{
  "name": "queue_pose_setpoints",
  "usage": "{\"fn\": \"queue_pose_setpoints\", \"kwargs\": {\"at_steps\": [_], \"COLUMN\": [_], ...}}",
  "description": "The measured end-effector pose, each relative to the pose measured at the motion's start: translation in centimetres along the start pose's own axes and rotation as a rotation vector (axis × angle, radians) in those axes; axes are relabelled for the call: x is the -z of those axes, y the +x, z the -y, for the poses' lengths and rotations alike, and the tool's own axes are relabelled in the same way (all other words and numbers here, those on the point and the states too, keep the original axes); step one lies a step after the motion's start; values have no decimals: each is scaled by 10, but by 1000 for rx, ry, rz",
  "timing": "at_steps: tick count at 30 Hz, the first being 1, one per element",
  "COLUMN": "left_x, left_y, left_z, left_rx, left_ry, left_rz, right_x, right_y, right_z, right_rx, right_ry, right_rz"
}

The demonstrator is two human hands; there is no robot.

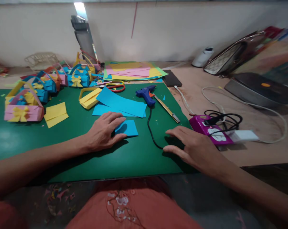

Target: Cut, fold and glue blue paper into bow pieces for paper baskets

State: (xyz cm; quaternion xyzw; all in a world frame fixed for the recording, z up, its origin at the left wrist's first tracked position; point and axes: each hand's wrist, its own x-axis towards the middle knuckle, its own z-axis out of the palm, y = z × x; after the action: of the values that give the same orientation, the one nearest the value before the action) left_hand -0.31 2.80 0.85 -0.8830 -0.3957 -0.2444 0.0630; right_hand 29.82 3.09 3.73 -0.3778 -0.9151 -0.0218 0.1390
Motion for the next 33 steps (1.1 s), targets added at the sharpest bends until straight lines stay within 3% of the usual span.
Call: {"fn": "queue_pose_setpoints", "kwargs": {"at_steps": [5, 10, 13, 15, 20, 28, 33], "left_x": [-10, -14, -14, -15, -17, -16, -13], "left_y": [6, 4, 4, 4, 4, 2, 1], "left_z": [-8, -10, -10, -11, -11, -7, -5], "left_rx": [-46, -45, -19, 21, 144, 111, 95], "left_ry": [29, -44, -56, -45, -1, -61, -115], "left_rz": [72, 151, 149, 145, 181, 200, 191], "right_x": [-3, -9, -3, 2, 1, 8, 21], "right_y": [5, 24, 45, 61, 87, 75, 59], "right_z": [9, 8, 3, -3, -22, -27, -25], "right_rx": [36, 39, -97, -289, -468, -494, -532], "right_ry": [42, -89, -264, -414, -426, -334, -322], "right_rz": [18, 79, 149, 244, 318, 361, 249]}}
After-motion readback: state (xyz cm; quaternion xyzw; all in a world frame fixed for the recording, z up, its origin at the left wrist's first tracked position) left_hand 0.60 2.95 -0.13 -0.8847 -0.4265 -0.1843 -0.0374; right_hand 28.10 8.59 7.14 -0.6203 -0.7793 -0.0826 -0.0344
